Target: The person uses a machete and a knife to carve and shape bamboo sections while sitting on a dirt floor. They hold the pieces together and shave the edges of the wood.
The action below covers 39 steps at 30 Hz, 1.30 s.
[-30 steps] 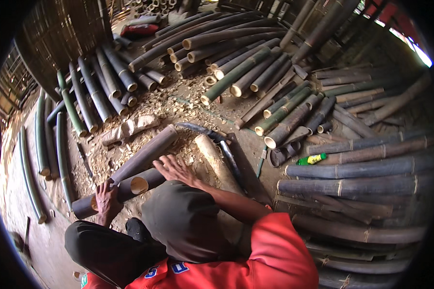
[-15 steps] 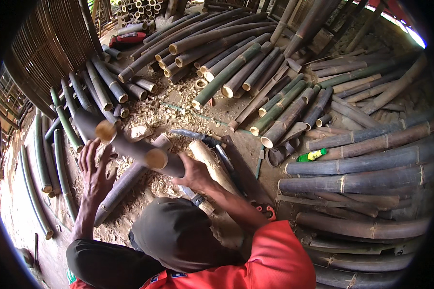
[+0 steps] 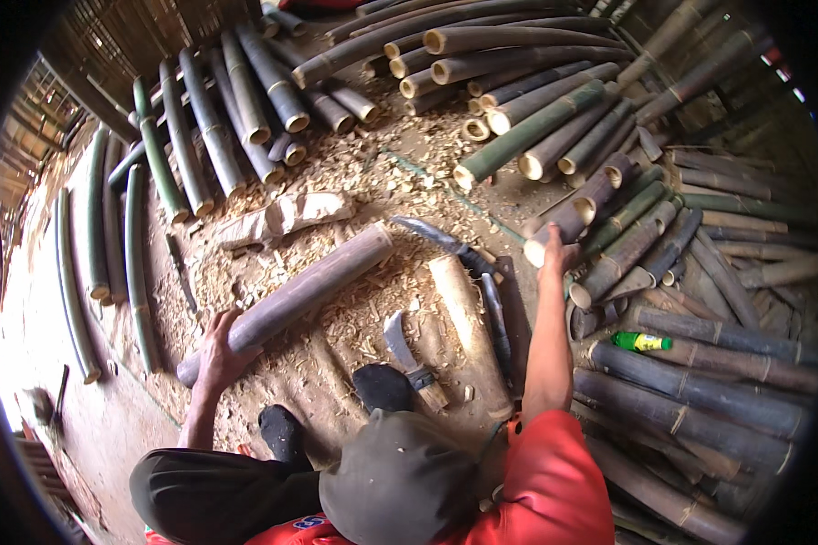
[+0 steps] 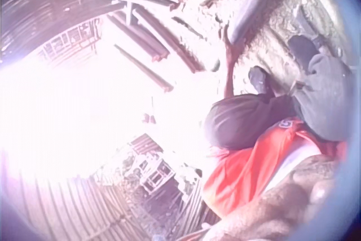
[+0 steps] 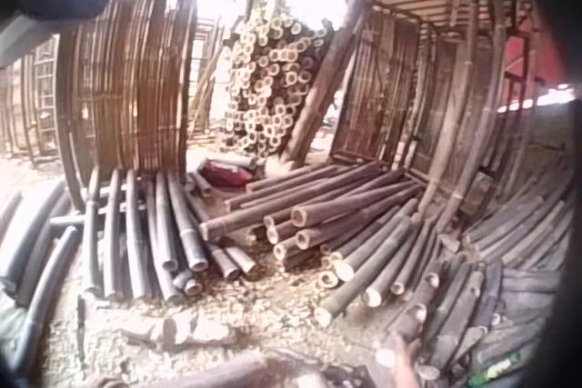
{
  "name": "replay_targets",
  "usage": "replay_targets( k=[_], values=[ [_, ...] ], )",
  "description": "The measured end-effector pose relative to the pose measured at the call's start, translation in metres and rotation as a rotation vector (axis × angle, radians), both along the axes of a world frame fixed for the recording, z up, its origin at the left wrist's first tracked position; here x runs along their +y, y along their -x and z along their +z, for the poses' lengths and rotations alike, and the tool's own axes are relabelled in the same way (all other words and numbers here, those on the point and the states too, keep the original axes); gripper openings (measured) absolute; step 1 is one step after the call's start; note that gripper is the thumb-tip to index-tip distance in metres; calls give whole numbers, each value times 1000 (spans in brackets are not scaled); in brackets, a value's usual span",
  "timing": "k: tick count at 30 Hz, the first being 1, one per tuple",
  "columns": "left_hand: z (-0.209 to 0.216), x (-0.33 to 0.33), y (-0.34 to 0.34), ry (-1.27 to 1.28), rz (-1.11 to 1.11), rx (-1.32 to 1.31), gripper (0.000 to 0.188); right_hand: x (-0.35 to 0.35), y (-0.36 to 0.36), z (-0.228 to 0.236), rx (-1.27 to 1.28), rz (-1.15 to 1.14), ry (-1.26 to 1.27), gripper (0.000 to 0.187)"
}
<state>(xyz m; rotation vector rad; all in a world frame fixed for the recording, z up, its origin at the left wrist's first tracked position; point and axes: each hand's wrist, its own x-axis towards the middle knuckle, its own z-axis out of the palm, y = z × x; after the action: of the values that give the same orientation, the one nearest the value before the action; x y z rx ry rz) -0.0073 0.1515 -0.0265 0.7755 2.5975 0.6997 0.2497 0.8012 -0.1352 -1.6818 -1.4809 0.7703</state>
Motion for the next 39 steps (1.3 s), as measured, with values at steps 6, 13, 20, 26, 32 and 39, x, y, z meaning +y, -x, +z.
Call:
replay_targets(
  k=[6, 13, 20, 26, 32, 39],
  values=[
    [-34, 14, -20, 179, -31, 136, 109, -11, 71, 42, -271, 369, -316, 86],
    [-43, 37, -31, 123, -66, 23, 92, -152, 179, 47, -438, 1289, -125, 65],
    [-102, 38, -52, 182, -243, -164, 93, -258, 302, 41, -882, 1644, -306, 106],
    [-36, -46, -43, 242, -29, -188, 82, -234, 325, 20, -958, 1725, -528, 101],
    [-3, -138, -23, 231, 264, 116, 68, -328, 252, 55, -870, 1809, -24, 105],
    [0, -172, -5, 174, 206, 178, 67, -459, 106, 28, -824, 1565, 33, 122]
  ],
)
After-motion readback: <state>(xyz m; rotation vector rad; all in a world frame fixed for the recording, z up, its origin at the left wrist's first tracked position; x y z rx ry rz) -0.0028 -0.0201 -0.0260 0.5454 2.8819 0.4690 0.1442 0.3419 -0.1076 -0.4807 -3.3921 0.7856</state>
